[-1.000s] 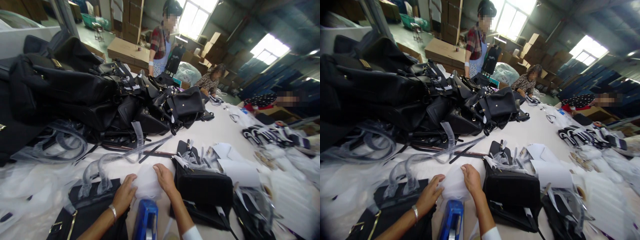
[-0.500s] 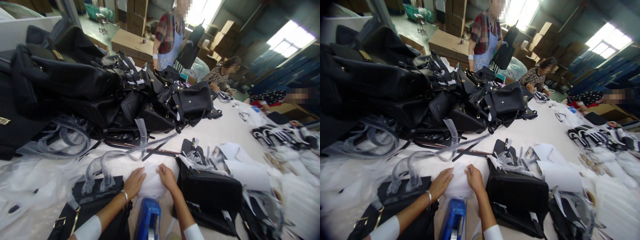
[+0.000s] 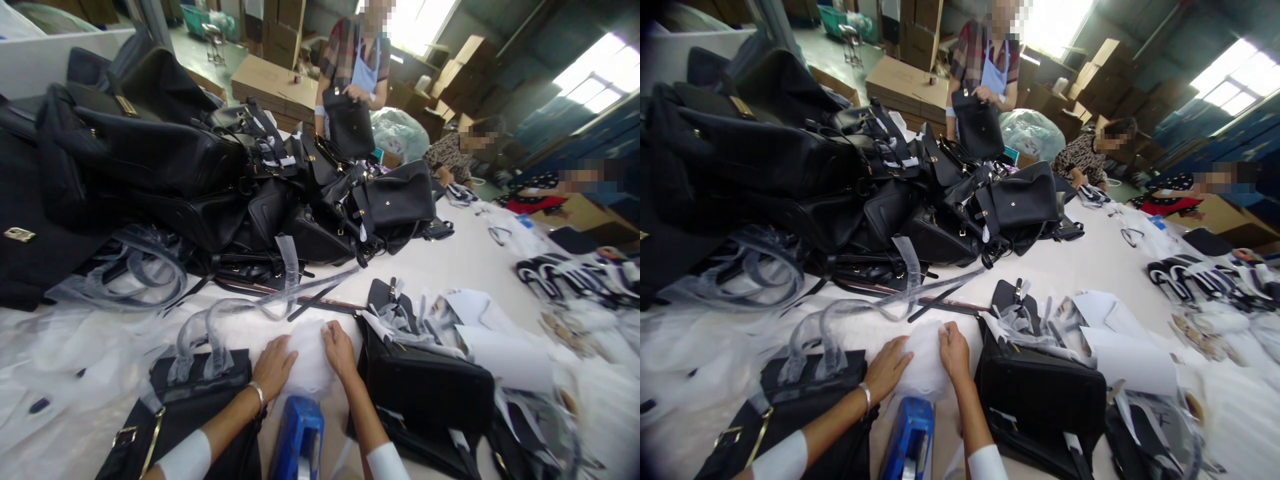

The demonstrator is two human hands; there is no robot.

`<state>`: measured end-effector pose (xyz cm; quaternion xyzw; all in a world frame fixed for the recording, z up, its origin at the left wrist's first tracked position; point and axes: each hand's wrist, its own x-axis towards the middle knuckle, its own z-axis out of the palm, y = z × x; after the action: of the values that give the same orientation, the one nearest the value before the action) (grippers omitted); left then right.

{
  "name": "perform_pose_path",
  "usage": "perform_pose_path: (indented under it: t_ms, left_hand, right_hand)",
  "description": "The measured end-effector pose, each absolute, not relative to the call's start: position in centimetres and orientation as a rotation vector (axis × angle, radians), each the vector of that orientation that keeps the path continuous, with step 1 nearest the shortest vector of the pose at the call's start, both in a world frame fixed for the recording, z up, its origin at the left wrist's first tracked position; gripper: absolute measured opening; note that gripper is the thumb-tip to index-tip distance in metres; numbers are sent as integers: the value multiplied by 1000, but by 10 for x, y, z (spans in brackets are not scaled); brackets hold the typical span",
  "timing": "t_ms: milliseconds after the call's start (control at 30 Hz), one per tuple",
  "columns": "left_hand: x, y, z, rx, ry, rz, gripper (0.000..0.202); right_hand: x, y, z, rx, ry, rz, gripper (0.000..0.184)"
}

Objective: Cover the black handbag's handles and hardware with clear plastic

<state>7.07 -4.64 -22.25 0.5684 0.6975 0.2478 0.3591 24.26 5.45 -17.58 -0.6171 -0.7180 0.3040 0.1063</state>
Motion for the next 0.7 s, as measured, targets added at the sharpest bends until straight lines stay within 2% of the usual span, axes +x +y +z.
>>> perform_pose_path:
  t_ms: [233, 700]
  left_hand:
    - [67, -45, -228, 1465, 1783, 666, 41]
    - [66, -49, -224, 1454, 1734, 673, 54]
  right_hand:
    - [246, 50, -187, -1677, -2134, 897, 23]
    - [248, 52, -196, -1645, -2141, 978, 17]
